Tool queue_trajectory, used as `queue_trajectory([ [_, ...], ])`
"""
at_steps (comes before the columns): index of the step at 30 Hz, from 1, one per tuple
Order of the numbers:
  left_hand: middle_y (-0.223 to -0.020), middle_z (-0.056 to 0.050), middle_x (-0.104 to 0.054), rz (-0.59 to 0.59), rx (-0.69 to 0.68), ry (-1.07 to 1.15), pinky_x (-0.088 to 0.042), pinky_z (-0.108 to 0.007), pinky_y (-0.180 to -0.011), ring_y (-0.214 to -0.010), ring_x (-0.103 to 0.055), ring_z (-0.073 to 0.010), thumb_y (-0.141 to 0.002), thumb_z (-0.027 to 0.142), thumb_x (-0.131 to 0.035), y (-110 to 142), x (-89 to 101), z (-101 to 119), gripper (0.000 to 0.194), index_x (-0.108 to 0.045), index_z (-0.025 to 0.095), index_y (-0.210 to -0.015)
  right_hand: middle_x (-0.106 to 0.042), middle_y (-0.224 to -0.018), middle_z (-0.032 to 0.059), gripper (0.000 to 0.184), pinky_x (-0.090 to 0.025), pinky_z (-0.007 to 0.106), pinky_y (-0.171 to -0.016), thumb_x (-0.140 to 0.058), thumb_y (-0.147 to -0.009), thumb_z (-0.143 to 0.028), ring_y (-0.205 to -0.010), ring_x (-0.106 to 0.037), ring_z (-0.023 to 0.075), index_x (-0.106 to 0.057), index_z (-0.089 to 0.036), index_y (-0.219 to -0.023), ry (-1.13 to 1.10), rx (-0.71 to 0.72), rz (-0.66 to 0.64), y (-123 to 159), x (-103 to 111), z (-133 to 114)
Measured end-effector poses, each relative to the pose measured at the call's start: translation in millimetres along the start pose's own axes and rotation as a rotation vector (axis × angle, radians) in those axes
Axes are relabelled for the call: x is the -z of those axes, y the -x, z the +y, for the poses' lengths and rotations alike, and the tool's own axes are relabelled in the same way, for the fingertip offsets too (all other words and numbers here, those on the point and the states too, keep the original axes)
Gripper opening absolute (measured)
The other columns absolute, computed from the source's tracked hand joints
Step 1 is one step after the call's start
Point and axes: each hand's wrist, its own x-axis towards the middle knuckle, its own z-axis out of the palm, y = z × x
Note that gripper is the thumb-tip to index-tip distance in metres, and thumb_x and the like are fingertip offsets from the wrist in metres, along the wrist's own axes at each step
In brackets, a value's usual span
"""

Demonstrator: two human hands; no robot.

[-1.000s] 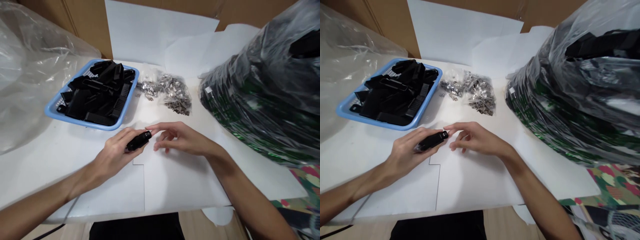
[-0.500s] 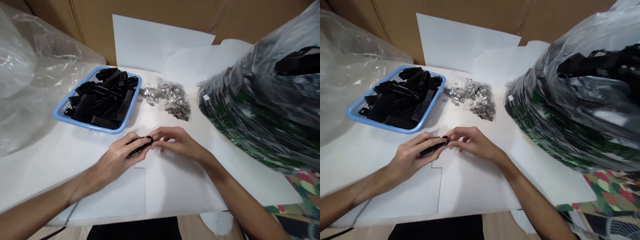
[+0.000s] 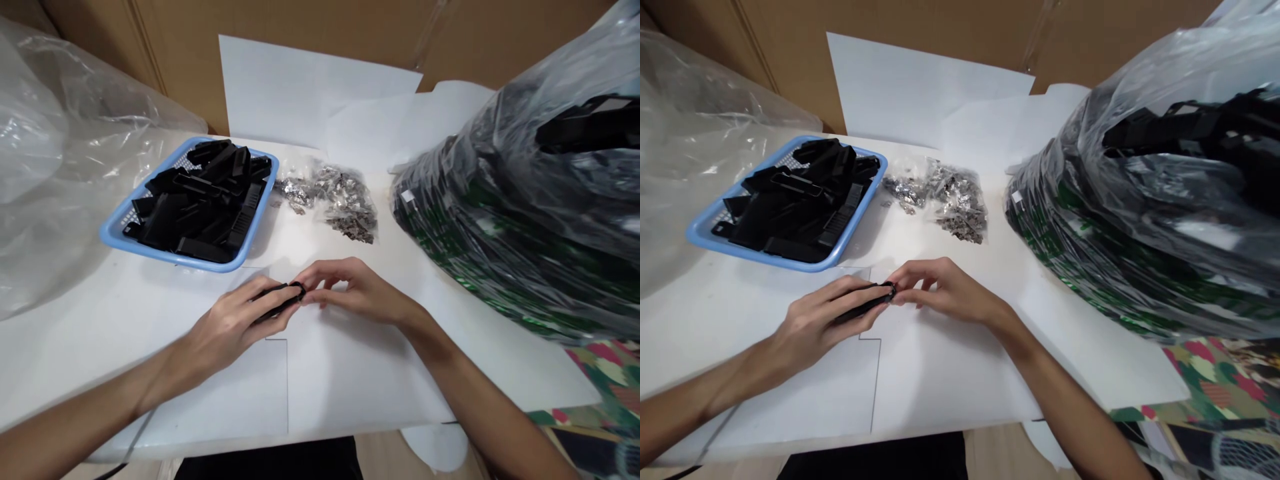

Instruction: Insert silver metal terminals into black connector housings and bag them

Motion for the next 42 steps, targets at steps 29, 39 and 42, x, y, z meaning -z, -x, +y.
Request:
queue_trajectory([
  [29,-0.116,-0.006,-0.074,0.01,0.026,0.018,-0.06,-0.026,-0.093,-0.101,-0.073,-0.0147,-0.099,0.012,-0.067,-3.7,1.4,1.6,0.035,-0.065,0.02,-0.132,-0.078,-0.109,0.0038,0.018,-0.058,0.027,-0.079,-0.072,-0.096,-0.025,-0.1,-0.073,0.0177,-0.077,-0.023,-0.112,0.086,0.116,0.024,-0.1,-1.4,2.4],
  [39,-0.073,0.001,-0.072,0.267,0.719,0.475,-0.055,-0.022,-0.061,-0.061,-0.065,-0.0114,-0.099,0.038,-0.067,-22.0,-12.6,19.7,0.022,-0.08,0.02,-0.103,-0.072,-0.104,0.0054,0.034,-0.062,0.033,-0.084,-0.062,-0.103,-0.022,-0.094,-0.069,0.0171,-0.063,-0.023,-0.137,0.38,0.437,0.338,-2.1,-28.4,17.5],
  [42,-0.069,0.0,-0.07,0.261,0.757,0.508,-0.054,-0.022,-0.062,-0.061,-0.064,-0.0121,-0.099,0.037,-0.066,-22.5,-11.5,17.9,0.025,-0.08,0.018,-0.093,-0.069,-0.102,0.0088,0.042,-0.061,0.038,-0.086,-0.051,-0.106,-0.015,-0.096,-0.066,0.021,-0.05,-0.019,-0.148,0.638,0.558,0.339,-3.7,-33.3,22.5],
])
